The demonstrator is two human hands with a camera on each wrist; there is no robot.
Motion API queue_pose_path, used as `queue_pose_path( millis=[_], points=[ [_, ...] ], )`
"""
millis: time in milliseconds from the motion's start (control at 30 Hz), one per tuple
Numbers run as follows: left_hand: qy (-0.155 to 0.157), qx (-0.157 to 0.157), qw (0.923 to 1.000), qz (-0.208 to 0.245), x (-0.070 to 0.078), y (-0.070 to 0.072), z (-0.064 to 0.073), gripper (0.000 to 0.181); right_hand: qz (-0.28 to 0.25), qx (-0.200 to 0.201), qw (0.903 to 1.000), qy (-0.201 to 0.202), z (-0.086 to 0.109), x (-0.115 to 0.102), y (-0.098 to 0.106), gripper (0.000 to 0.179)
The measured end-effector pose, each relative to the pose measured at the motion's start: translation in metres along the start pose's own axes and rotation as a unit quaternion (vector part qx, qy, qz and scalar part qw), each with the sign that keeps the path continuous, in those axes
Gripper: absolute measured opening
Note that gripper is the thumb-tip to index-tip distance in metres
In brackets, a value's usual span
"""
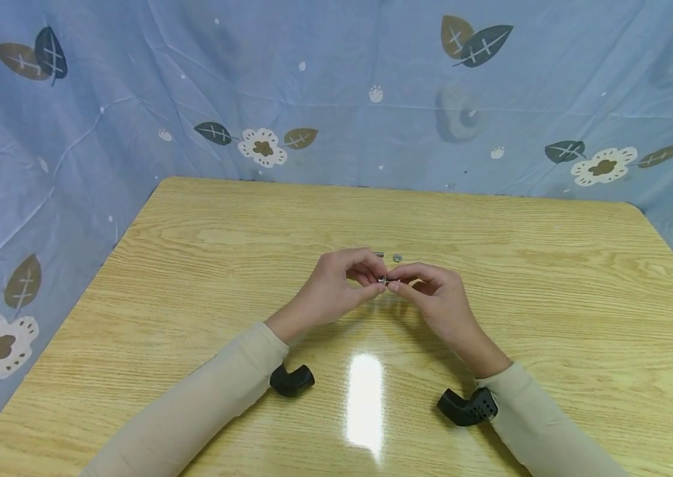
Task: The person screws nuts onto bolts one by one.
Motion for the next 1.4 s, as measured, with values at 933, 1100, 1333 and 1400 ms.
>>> queue_pose_path(
  millis=[933,1100,1333,1400],
  points=[
    [0.03,0.02,0.9989,-0.031,-0.013,0.006,0.0,0.005,0.082,0.039,0.9955,-0.029,0.001,0.006,0.011,0.012],
    [0.028,0.012,0.9976,-0.062,-0.011,0.005,-0.001,0.004,0.089,0.038,0.995,-0.024,0.001,0.004,0.01,0.012],
    [0.046,-0.023,0.9894,-0.136,-0.016,0.002,-0.004,0.003,0.163,0.016,0.9863,-0.015,-0.003,0.001,0.007,0.01],
    [0.053,-0.036,0.986,-0.154,-0.018,0.001,-0.005,0.004,0.183,0.002,0.983,-0.016,-0.005,0.002,0.005,0.008]
  ],
)
Point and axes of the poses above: each hand's wrist, its own z-axis away from the middle knuckle, its own y-axis out of the back of the hand, x = y × z, the point moved 10 cm from there along -z, towards the middle knuckle, and after that the axes turned 13 degrees about z, right-handed, at the moved point
